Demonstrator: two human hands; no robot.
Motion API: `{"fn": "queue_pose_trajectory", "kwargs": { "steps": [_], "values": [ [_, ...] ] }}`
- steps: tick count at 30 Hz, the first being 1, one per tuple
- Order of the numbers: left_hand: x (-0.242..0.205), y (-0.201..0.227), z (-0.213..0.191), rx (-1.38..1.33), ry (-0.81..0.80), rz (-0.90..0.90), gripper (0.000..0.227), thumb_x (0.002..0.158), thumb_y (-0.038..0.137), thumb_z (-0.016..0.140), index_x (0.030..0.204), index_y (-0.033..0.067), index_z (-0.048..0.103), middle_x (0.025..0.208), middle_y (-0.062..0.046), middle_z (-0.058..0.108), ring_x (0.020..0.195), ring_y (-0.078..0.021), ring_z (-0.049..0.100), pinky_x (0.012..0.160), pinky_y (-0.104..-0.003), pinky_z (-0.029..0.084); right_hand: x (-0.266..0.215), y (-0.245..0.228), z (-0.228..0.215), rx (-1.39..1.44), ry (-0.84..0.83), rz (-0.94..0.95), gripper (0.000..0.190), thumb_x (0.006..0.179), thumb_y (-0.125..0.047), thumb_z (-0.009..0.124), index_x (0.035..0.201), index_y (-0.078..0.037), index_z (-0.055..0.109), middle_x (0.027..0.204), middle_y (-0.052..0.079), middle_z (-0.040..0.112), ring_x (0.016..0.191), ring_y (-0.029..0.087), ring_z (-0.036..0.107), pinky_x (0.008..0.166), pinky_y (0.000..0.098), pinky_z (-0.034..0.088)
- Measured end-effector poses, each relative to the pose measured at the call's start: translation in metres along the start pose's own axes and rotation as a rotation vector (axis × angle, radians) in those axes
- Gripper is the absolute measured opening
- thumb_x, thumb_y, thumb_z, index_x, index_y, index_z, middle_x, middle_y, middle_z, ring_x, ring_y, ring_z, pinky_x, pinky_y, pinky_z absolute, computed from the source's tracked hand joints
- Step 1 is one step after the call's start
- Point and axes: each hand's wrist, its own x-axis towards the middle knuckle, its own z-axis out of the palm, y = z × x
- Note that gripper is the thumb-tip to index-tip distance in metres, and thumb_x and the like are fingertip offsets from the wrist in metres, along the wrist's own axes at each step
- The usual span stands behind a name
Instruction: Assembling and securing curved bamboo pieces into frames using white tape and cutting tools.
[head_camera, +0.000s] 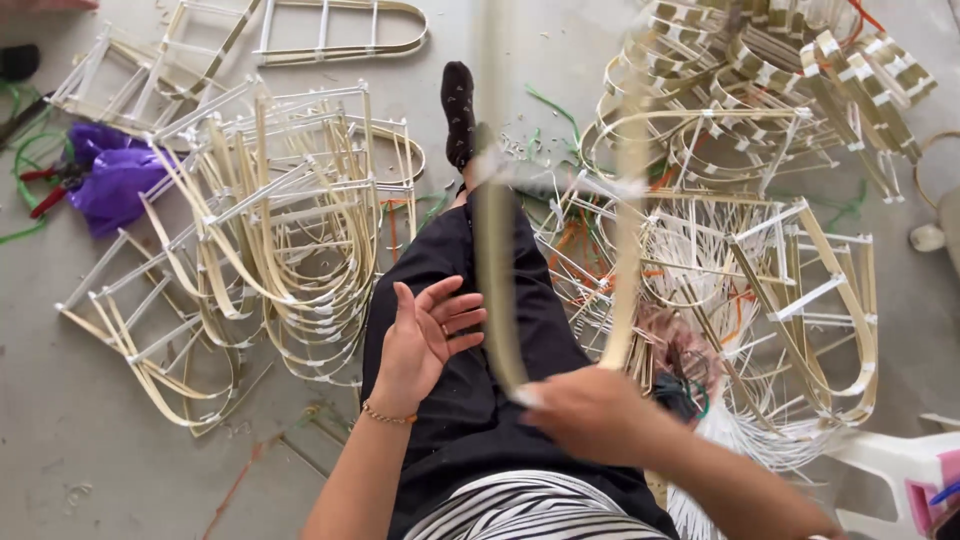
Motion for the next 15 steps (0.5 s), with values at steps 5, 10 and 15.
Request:
{"fn": "queue_pose_trajectory", "kwargs": {
  "steps": [5, 10, 15],
  "values": [
    [0.024, -0.058, -0.072, -0.194, 0.236, -0.085, 0.055, 0.106, 0.055, 0.034, 0.105, 0.0097, 0.065, 0.064, -0.002, 0.059, 0.046, -0.0128, 0.052, 0.04, -0.028, 0.042, -0.033, -0.014, 0.124, 0.243, -0.63, 0.28, 0.03, 0.102, -0.03, 0.074, 0.117, -0.007, 0.061, 0.091, 0.006, 0.064, 0.078, 0.028, 0.068, 0.062, 0.0407, 0.055],
    [0.008, -0.045, -0.088, -0.229, 0.154, -0.055, 0.049, 0.11, 0.049, 0.038, 0.088, 0.0098, 0.057, 0.05, 0.001, 0.043, 0.034, -0.0103, 0.035, 0.031, -0.026, 0.029, 0.004, -0.004, 0.057, 0.227, -0.045, 0.115, 0.045, 0.083, -0.025, 0.08, 0.124, -0.013, 0.067, 0.116, 0.011, 0.065, 0.109, 0.031, 0.062, 0.094, 0.0434, 0.05],
    [0.002, -0.043, -0.096, -0.237, -0.043, -0.022, 0.049, 0.111, 0.047, 0.036, 0.083, 0.0099, 0.051, 0.051, -0.001, 0.043, 0.035, -0.0119, 0.034, 0.034, -0.026, 0.029, -0.021, 0.068, 0.026, -0.074, 0.304, 0.516, 0.04, 0.1, -0.019, 0.066, 0.137, -0.007, 0.057, 0.139, 0.01, 0.06, 0.135, 0.029, 0.055, 0.116, 0.0451, 0.043]
  ]
}}
